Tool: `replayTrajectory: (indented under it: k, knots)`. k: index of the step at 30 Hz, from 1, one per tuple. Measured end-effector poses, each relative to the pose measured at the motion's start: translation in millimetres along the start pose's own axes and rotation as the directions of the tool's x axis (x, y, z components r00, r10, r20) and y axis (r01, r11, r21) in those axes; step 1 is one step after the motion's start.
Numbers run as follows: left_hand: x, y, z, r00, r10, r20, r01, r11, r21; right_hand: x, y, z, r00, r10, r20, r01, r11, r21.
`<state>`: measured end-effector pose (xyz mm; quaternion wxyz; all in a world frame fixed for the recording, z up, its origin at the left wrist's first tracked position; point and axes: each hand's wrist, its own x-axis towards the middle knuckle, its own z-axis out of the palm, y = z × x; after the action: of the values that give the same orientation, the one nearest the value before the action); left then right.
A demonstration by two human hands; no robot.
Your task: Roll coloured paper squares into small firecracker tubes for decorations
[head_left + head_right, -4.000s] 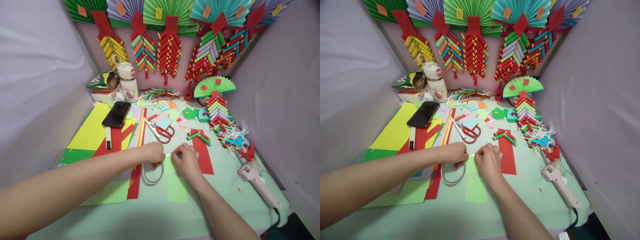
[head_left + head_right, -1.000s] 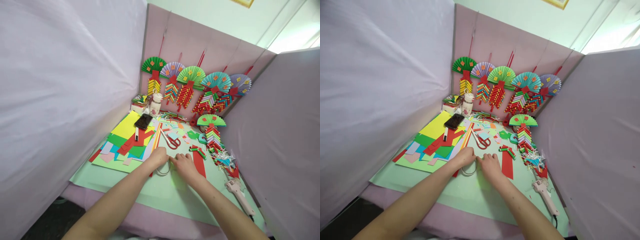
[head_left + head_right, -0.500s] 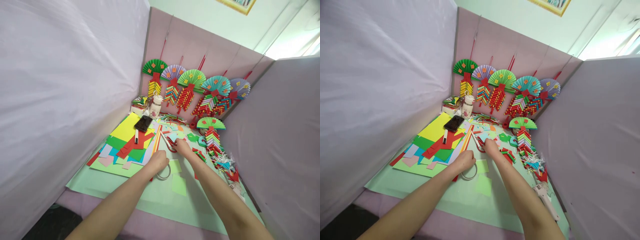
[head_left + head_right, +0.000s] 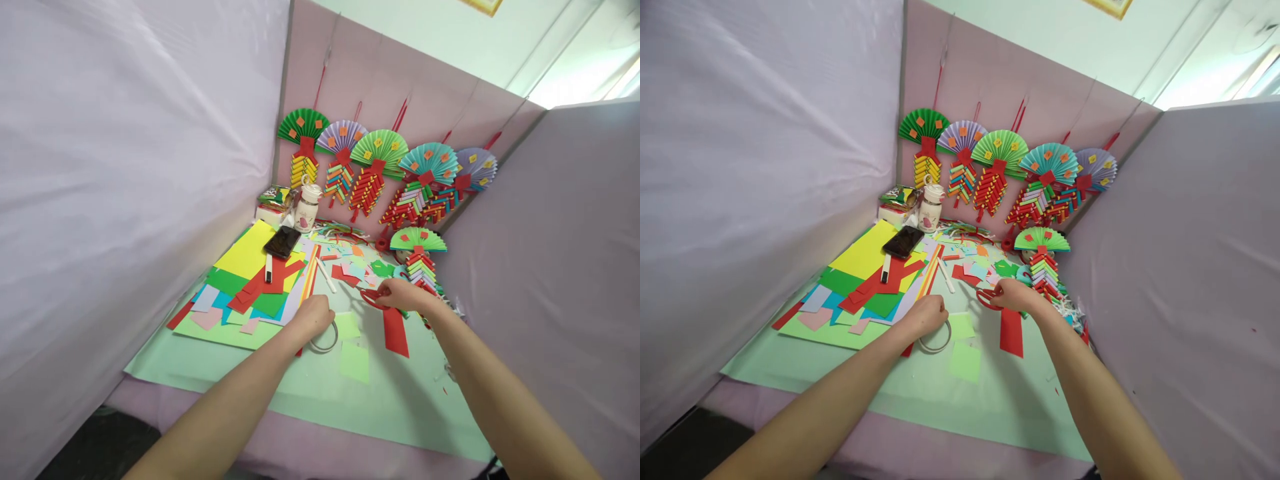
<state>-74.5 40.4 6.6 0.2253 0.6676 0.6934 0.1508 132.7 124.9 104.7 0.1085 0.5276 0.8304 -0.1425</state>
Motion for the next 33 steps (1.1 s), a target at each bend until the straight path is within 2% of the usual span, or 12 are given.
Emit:
replayTrajectory:
  k: [2,4,7,9,10,12,14,17,23,33]
  knots:
    - [0.8,-0.4,0.5,1.0,0.002,-0.001,-0.002,1.0,-0.003,-18.5,9.7,10.2,0.999,-0.039,0.028,0.036,0.995,0.097]
    - [1.2,-0.3,0.4,1.0,-0.001,0.002,0.001,1.0,-0.004,-35.4,18.6,24.3,0.995,-0.089,0.037,0.076,0.959,0.273]
    - [0.8,1.6,-1.6,1.0,-0.005,0.008,0.005,1.0,0.001,-56.3,27.2,49.1,0.987,-0.154,0.037,0.105,0.812,0.575]
    - [0.4,3.5,-3.4,1.0,-0.002,0.011,0.002,1.0,0.007,-67.1,28.8,65.1,0.989,-0.15,-0.009,0.116,0.729,0.675]
    - [0.3,4.2,-4.2,1.0,0.0,0.012,0.0,1.0,0.011,-71.8,28.5,72.2,0.991,-0.127,-0.047,0.124,0.719,0.684]
    - [0.8,5.0,-5.0,1.0,0.004,0.014,-0.005,1.0,0.016,-79.9,26.5,84.3,0.989,-0.061,-0.136,0.133,0.774,0.619]
    - [2.0,4.6,-5.0,1.0,0.009,0.017,-0.009,1.0,0.018,-86.4,23.3,93.7,0.97,-0.013,-0.245,0.129,0.876,0.465]
    - [3.9,3.2,-5.0,1.0,0.019,0.022,-0.02,1.0,0.014,-92.3,17.1,103.8,0.927,-0.011,-0.375,0.106,0.966,0.236]
    - [6.0,2.9,-6.4,0.999,0.027,0.025,-0.027,1.0,0.01,-90.6,2.4,113.7,0.875,-0.099,-0.474,0.141,0.988,0.054]
    - [7.4,3.0,-4.4,0.999,0.022,0.025,-0.022,1.0,0.009,-79.1,-3.6,117.5,0.868,-0.137,-0.478,0.171,0.985,0.028]
